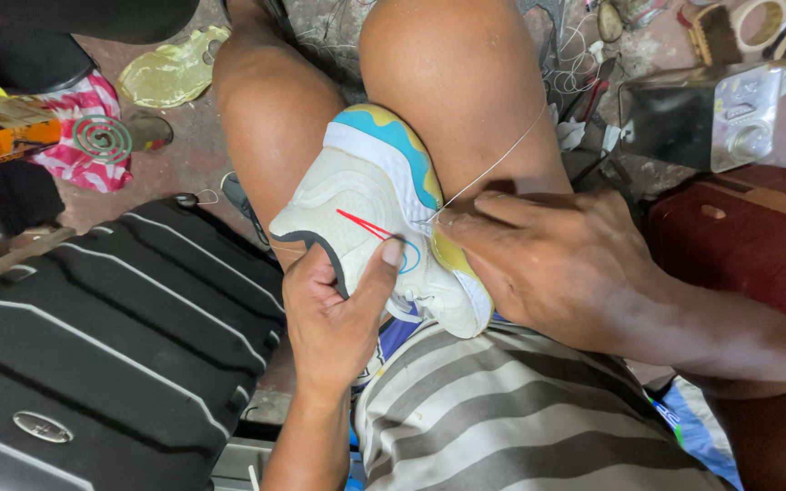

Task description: The person sits on the floor and sews a white sneaker with blue and yellow accents using a needle and white thread. They repeatedly push the needle through the shoe's upper and pull the thread tight to secure the stitching.

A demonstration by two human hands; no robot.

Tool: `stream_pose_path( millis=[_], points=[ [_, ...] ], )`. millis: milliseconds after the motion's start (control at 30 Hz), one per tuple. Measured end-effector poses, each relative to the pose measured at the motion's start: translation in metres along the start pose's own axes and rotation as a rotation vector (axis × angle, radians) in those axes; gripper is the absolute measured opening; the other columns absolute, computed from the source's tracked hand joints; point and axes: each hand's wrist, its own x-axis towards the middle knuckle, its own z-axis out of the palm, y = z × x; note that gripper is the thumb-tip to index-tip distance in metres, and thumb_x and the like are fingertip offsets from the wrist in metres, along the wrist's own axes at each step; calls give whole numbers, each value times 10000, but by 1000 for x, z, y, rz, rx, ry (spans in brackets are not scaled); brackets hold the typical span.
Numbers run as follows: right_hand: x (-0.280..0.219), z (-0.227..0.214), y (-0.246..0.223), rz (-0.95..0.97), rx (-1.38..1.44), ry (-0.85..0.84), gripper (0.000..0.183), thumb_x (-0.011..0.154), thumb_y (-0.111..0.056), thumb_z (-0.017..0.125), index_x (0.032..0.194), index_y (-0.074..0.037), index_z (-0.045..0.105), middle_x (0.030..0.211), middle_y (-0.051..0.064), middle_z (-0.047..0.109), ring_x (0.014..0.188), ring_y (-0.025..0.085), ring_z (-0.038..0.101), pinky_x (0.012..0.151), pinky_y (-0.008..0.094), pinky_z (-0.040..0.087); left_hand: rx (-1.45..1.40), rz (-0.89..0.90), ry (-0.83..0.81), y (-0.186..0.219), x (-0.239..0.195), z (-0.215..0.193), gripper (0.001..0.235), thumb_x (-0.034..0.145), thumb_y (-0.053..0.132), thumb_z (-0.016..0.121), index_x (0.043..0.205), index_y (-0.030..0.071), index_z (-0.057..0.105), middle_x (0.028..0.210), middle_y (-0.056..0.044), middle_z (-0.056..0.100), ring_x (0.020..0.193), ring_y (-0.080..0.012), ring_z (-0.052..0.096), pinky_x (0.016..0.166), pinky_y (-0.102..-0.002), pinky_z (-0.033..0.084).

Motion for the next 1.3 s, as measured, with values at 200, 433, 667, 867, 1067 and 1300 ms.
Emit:
stream_pose_path(
  millis=[200, 433, 667, 867, 1067, 1300],
  points=[
    [14, -5, -11, 14, -134, -141, 375, 785, -192, 721, 1141, -75, 700, 843, 57, 683, 647, 275, 711, 471, 459, 537, 127, 60, 59, 6, 0, 3, 129, 907, 114, 780, 962, 6, 734, 800, -27, 736, 734, -43, 604, 702, -260, 542],
    [28, 2, -22, 72, -229, -227, 264, 806, -195, 691, 1053, -109, 656, 884, 69, 678, 620, 309, 705, 480, 492, 547, 146, 148, 93, 6, 4, 5, 120, 904, 111, 777, 957, 20, 719, 780, -60, 714, 710, -80, 645, 694, -282, 539],
    [35, 13, -15, 9, -251, -161, 121, 893, -176, 670, 891, -68, 616, 724, 66, 672, 588, 272, 694, 480, 453, 533, 190, 203, 13, 9, 3, -1, 178, 922, 147, 747, 1036, 19, 699, 894, -124, 745, 788, -220, 740, 750, -338, 565],
    [17, 9, 3, -185, -28, 76, 103, 923, -172, 697, 988, -92, 685, 864, 69, 732, 708, 266, 714, 577, 399, 533, 307, 455, -12, 15, -11, -39, 261, 957, 65, 582, 1204, -17, 602, 1192, -203, 669, 1060, -354, 692, 904, -414, 558],
    [9, 11, 18, 74, 57, -54, 184, 928, -229, 741, 1060, -101, 742, 869, 72, 752, 660, 230, 713, 581, 377, 538, 518, 343, -67, -4, -11, -48, 184, 921, 155, 743, 1073, 67, 685, 868, -106, 640, 667, -211, 660, 606, -355, 511],
    [8, 11, 27, 106, 234, -48, 184, 935, -146, 691, 1099, -69, 727, 1015, 93, 761, 848, 236, 757, 743, 334, 581, -106, 191, 153, -19, -18, -74, 37, 987, 77, 660, 989, 53, 631, 1037, -41, 646, 645, -53, 552, 564, -262, 452]
  ],
)
